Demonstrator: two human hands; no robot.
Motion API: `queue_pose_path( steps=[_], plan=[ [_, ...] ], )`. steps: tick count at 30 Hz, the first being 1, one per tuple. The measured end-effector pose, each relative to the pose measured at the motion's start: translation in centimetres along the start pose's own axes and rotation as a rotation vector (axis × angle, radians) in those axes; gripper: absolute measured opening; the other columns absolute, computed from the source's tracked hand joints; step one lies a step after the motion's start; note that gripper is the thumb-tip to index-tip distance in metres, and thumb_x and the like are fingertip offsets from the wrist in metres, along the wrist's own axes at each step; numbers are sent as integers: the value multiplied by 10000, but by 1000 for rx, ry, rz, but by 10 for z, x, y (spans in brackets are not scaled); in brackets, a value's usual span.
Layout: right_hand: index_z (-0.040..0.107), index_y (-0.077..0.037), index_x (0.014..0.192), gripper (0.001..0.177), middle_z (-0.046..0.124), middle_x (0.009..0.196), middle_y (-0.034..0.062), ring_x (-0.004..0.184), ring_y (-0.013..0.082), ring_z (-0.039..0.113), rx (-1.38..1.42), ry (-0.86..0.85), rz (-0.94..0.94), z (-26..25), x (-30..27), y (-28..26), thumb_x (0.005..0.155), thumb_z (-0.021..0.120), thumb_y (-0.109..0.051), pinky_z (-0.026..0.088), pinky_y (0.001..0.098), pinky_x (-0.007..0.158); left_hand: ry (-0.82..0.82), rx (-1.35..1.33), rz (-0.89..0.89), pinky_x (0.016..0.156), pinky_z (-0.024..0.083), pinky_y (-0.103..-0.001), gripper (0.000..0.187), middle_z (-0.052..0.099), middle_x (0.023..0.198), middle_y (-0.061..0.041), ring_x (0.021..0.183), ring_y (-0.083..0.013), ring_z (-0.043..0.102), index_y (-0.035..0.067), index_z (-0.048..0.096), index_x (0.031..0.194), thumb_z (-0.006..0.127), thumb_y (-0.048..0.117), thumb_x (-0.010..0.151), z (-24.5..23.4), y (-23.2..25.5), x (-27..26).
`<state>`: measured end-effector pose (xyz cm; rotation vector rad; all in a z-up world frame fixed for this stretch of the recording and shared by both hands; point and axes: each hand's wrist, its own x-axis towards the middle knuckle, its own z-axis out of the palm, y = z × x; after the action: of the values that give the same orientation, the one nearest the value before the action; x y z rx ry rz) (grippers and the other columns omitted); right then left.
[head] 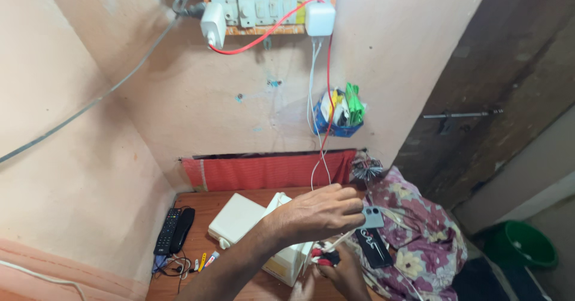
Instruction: The person wipes the exterior of a white humidifier and its power cord with a cloth. They spray the device with a cleaning solution and continue wiping the body and cord, then place the device back on the table.
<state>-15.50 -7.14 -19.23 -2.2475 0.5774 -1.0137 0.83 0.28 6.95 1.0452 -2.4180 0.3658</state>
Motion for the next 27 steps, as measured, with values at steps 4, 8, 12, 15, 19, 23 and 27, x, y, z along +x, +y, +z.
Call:
queue_pose_path(
  steps=[4, 8, 12, 15, 19, 23, 27],
  plan=[
    [687, -31, 1053, 426, 736, 894, 70, 793, 134, 699, 481, -30, 394, -42, 41, -28, 686, 882, -122, 591, 315, 707, -17, -37, -25, 903, 487, -356, 98, 559, 988, -32, 1011, -192, 560, 79, 631, 957, 678, 128, 887, -5, -4, 2],
    [660, -55, 1134, 453, 692, 922, 30, 837, 89, 661, 502, 132, 231, -82, 60, -66, 718, 830, -108, 569, 280, 742, 11, -27, -10, 902, 493, -358, 130, 559, 999, -31, 1018, -196, 564, 74, 633, 985, 667, 131, 873, -3, -5, 3],
    [651, -72, 1098, 488, 734, 805, 42, 711, 117, 701, 240, 118, 225, -55, 50, -40, 660, 857, -135, 586, 289, 647, 31, -32, 23, 916, 501, -354, 135, 558, 1018, -50, 1027, -209, 565, 60, 623, 987, 661, 116, 869, 2, -12, 4],
    [698, -75, 1081, 523, 776, 886, 58, 793, 147, 742, 178, -122, 429, -6, 21, -1, 608, 912, -142, 598, 313, 730, -38, -49, -3, 901, 502, -354, 107, 560, 987, -43, 1008, -207, 570, 69, 622, 956, 667, 111, 868, 0, -17, 2],
    [735, -69, 1048, 458, 784, 881, 65, 814, 152, 747, 121, -200, 244, 16, -7, 27, 665, 949, -201, 583, 330, 752, 8, -19, 4, 886, 495, -354, 99, 560, 996, -47, 1010, -209, 567, 71, 618, 966, 657, 107, 883, -3, -19, 5],
    [717, -66, 1106, 504, 768, 909, 53, 795, 155, 732, 443, -83, 483, -20, 22, 3, 635, 886, -114, 606, 336, 703, 36, -55, -5, 874, 479, -358, 90, 567, 992, -37, 999, -202, 565, 85, 618, 970, 645, 101, 886, -7, -15, 9],
    [671, -44, 1118, 433, 706, 937, 33, 837, 95, 664, 509, 105, 298, -90, 64, -53, 718, 839, -46, 574, 291, 720, 4, -67, -44, 838, 459, -375, 90, 597, 963, -17, 962, -200, 580, 101, 645, 960, 676, 124, 879, -11, -12, 15]
  ],
)
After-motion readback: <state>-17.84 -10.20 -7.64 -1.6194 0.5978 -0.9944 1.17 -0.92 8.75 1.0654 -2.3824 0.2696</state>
